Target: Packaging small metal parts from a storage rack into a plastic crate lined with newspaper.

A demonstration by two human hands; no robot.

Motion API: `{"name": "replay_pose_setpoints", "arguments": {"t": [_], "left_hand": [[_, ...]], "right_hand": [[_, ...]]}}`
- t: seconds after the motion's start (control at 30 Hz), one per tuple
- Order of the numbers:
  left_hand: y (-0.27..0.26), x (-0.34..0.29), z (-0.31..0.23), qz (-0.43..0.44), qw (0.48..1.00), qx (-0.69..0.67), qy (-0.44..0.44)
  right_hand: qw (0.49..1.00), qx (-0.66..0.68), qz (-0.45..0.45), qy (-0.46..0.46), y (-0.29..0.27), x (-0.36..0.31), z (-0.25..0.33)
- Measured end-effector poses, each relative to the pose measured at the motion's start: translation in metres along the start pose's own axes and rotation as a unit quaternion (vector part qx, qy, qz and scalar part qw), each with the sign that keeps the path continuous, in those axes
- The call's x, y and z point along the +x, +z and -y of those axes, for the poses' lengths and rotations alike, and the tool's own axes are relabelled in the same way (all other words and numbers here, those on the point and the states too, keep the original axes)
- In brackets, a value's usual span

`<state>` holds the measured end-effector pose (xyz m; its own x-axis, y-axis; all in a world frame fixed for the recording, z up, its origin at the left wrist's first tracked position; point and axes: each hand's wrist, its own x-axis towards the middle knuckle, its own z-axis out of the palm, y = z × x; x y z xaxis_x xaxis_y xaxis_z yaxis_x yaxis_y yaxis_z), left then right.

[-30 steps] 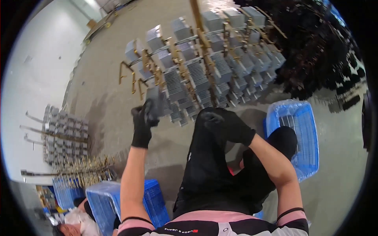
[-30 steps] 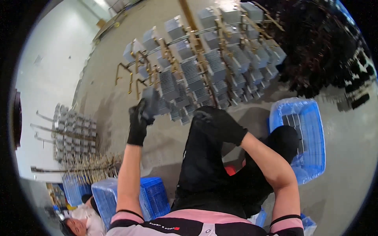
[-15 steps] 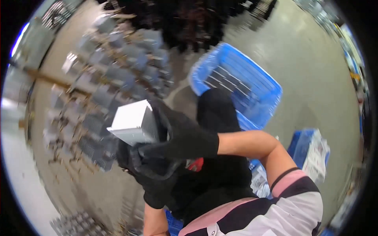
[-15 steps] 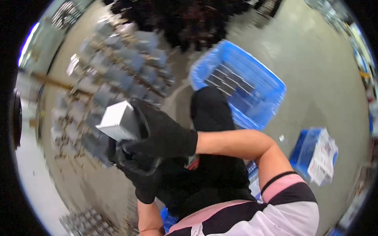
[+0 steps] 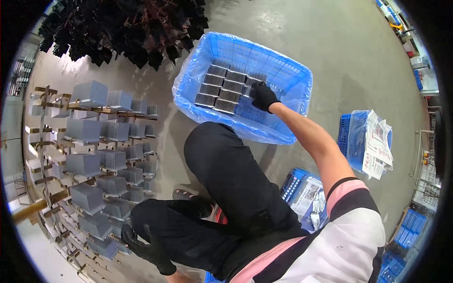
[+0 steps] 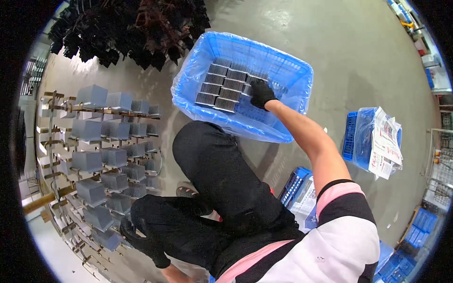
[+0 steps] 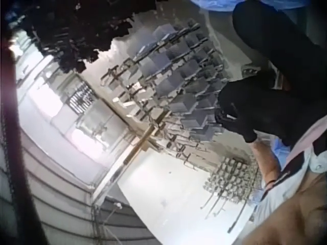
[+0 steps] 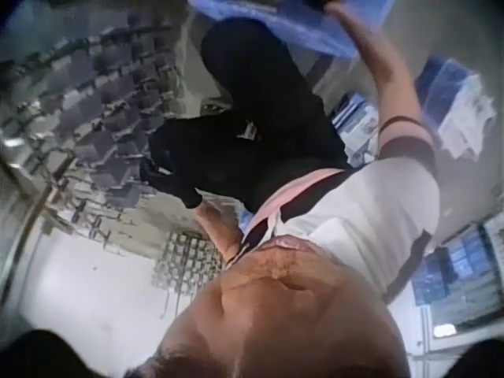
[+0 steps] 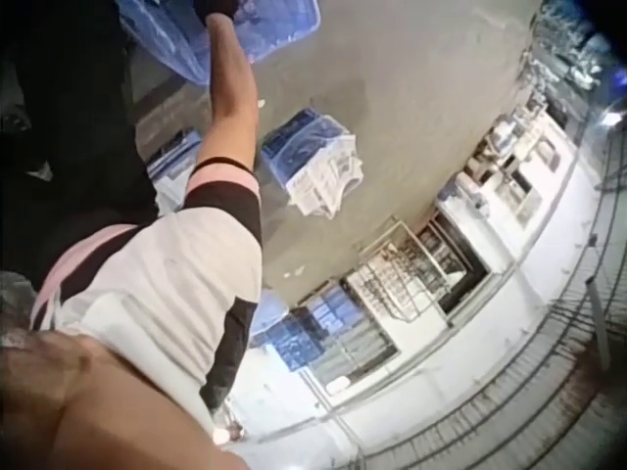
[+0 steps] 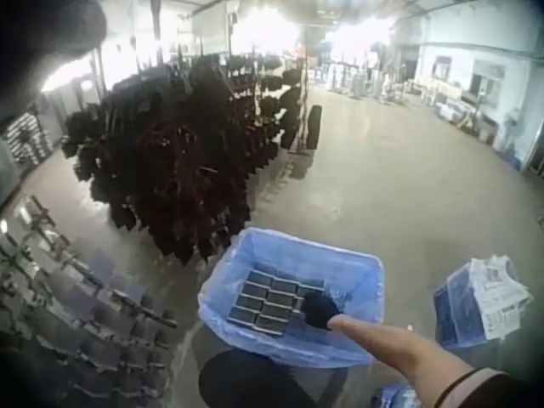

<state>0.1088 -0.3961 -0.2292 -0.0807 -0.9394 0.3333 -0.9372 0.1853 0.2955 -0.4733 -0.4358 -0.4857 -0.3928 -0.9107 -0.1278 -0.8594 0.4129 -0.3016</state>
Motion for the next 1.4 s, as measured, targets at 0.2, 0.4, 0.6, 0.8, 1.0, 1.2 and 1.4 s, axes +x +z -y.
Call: {"name": "replay_pose_setpoints", "arguments": {"t": [0.2, 0.4, 0.6, 0.8, 1.0, 1.2, 1.4], "left_hand": [[0.007, 0.004, -0.013, 0.034, 0.997, 0.049, 0.04], [-0.003, 0.006, -0.007, 0.039, 0.995, 0.093, 0.018], [0.009, -0.002, -0.003, 0.01, 0.997, 0.08, 0.016], [-0.017, -0.017, 0.011, -0.133, 0.981, -0.069, -0.126], [-0.086, -0.045, 0.097, -0.289, 0.825, -0.374, -0.311], [-0.124, -0.037, 0.127, -0.117, 0.857, -0.375, -0.333], [-0.114, 0.033, 0.146, 0.01, 0.978, -0.08, -0.193]], "right_hand": [[0.989, -0.143, -0.026, 0.011, 0.065, 0.027, -0.018], [0.995, -0.084, 0.017, 0.046, 0.095, 0.032, 0.016], [0.977, -0.154, -0.147, -0.027, 0.131, 0.016, -0.036], [0.974, -0.192, 0.055, -0.111, 0.067, 0.051, -0.03], [0.925, 0.101, -0.182, -0.319, -0.09, 0.056, 0.107], [0.815, 0.285, -0.033, -0.504, -0.202, -0.062, 0.354], [0.662, 0.26, 0.094, -0.697, -0.161, -0.162, 0.467]]}}
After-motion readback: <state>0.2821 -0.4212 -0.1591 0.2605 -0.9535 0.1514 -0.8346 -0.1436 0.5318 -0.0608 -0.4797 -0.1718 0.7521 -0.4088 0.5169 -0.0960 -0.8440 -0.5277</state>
